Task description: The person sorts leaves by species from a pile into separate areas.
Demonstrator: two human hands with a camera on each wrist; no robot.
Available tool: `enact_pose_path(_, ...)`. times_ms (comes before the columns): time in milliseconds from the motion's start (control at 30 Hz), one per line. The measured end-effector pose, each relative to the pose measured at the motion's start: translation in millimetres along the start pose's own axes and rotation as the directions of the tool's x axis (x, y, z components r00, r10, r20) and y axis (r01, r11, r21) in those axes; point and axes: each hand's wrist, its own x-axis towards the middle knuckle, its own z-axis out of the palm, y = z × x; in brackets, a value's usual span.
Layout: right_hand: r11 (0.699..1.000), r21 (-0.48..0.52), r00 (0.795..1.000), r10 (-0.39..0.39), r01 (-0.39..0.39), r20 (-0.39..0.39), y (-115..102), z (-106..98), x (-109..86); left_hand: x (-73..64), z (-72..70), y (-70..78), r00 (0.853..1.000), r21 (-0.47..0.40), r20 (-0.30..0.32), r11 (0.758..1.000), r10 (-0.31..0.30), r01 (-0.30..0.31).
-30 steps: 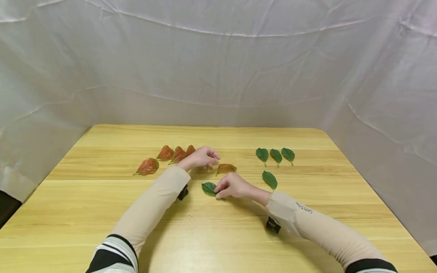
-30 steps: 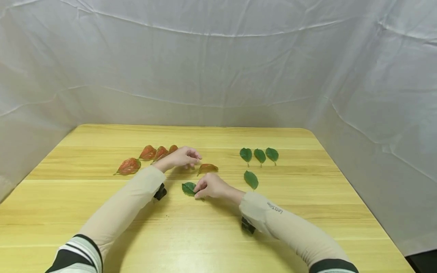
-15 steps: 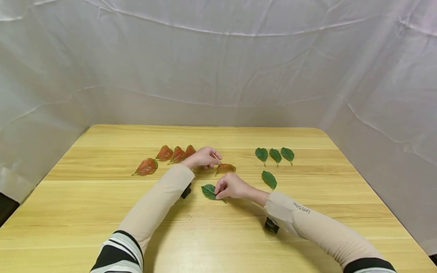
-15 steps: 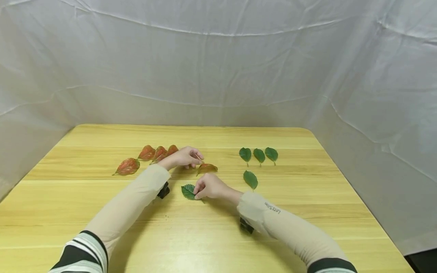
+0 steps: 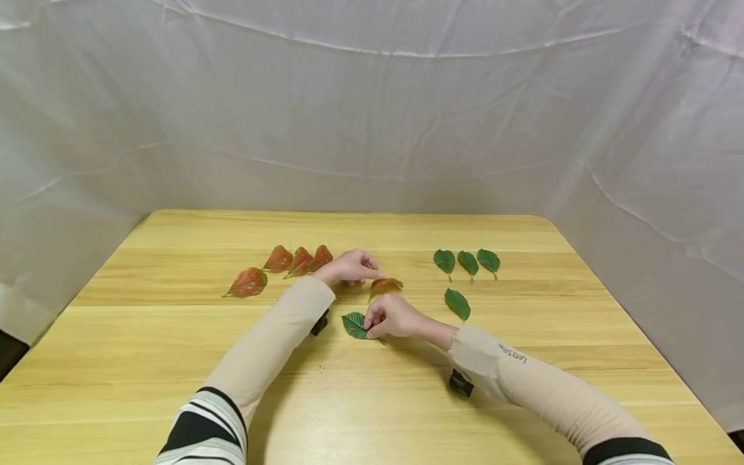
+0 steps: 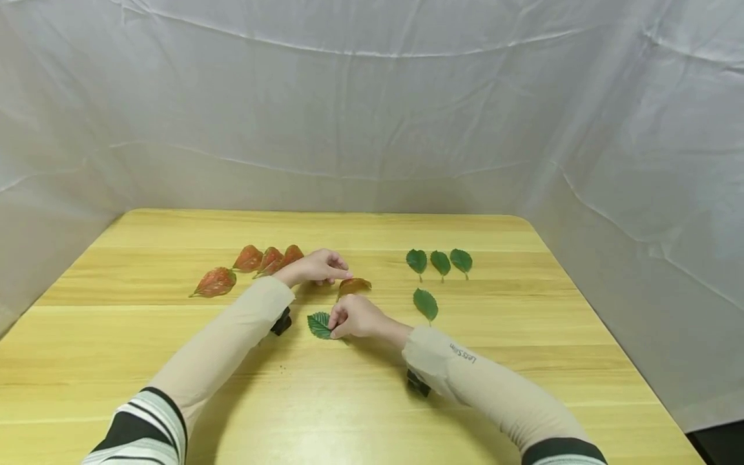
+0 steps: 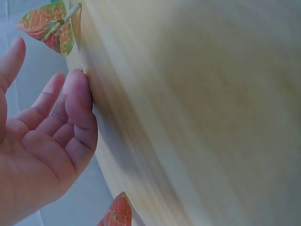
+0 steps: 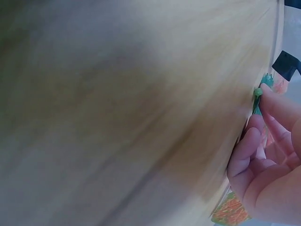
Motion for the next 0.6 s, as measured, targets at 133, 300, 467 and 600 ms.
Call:
enact_pose_path(133,1.000,-0.015,1.000,0.016,-0.016,0.003,-2,0,-1.6,0.5,1.2,3.3,1.000,0.014,0.015,1.000,-0.012,0.012)
enact_pose_path(300,0.999,-0.044,1.000,0.021,-0.020,0.016,-5,-1,-5.5,-0.5,3.3,10.3,1.000,0.044,0.024,0.999,-0.014,0.013)
enact_pose_path(467,0.999,-0.051,0.999,0.019,-0.018,0.027,-7,-1,-7.2,-1.3,5.9,13.4,0.999,0.044,0.033,0.999,-0.015,0.014)
enact_pose_path(600,0.999,-0.046,0.999,0.028,-0.027,0.029,-8,-1,-8.5,-1.5,8.3,14.3,0.999,0.063,0.044,0.998,-0.006,0.004)
